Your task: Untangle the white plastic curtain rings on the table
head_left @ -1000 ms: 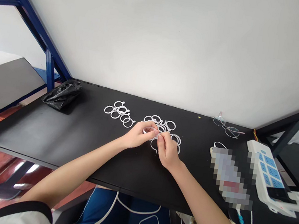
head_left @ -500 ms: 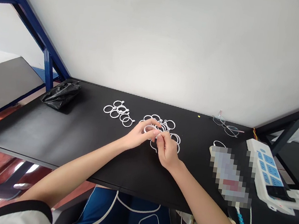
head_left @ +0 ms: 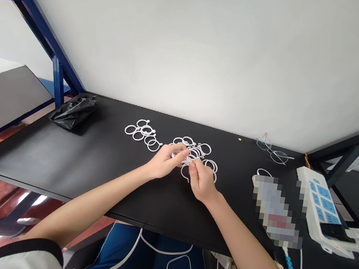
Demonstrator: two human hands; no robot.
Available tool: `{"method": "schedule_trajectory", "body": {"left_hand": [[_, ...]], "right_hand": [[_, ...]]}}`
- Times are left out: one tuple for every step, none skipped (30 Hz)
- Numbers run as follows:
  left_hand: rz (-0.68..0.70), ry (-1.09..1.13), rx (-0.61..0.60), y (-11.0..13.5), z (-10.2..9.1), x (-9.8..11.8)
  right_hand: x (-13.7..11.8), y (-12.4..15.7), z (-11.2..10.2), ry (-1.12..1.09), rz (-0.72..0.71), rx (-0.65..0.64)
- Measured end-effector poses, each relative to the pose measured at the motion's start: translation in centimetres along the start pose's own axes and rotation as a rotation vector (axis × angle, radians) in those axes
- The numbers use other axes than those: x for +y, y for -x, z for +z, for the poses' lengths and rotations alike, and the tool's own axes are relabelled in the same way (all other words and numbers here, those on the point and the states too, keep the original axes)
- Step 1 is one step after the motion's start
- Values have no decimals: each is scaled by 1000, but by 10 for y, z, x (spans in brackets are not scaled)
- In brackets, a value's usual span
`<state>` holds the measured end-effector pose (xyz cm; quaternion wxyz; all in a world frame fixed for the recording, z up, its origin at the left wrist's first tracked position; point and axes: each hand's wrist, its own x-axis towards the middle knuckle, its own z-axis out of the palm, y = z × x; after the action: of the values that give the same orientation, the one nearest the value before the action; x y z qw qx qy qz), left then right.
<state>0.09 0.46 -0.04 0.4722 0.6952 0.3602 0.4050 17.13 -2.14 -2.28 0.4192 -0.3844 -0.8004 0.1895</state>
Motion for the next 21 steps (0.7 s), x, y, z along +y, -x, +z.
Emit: {"method": "schedule_trajectory", "body": {"left_hand": [[4,-8,-1,0,0,0],[9,-17,-4,0,-1,0],[16,-26,-8,0,-2,1],[23,-33,-13,0,-3,1],[28,-41,-20,0,-4,2],[32,-50,-28,0,-5,3],[37,-60,-36,0,-6,3],[42,-72,-45,0,-7,4],[49,-87,-54,0,-8,5],[56,-103,-64,0,-9,5],[63,-118,-71,0,-10,6],[70,-130,-78,-1,-11,6],[76,-140,-83,-1,-11,7],[80,-147,-87,-1,-12,7],[83,-150,-91,-1,-12,7],[85,-149,-96,-1,-12,7],[85,-148,-100,-1,-12,8],[84,-145,-104,-1,-13,8],[83,-143,-106,-1,-13,8],[82,-143,-108,-1,-13,8],[82,-144,-109,-1,-13,9]], "right_hand": [[0,0,0,1,-10,-3],[0,-1,-1,3,-19,-5],[0,-1,-1,6,-25,-10],[0,-1,-1,9,-28,-13],[0,-1,-1,14,-28,-17],[0,-1,-1,19,-28,-20],[0,-1,-1,24,-28,-25],[0,-1,-1,28,-30,-28],[0,-1,-1,31,-34,-32],[0,-1,-1,33,-39,-36],[0,-1,-2,34,-43,-39],[0,-1,-2,34,-49,-40],[0,-1,-2,33,-55,-40],[0,-1,-2,31,-60,-41],[0,0,-1,29,-66,-40],[0,0,-1,28,-72,-38],[0,0,-1,26,-77,-36],[0,0,-1,25,-82,-34],[0,0,-1,24,-86,-32],[1,0,-1,22,-90,-30],[1,0,0,20,-92,-30]]}}
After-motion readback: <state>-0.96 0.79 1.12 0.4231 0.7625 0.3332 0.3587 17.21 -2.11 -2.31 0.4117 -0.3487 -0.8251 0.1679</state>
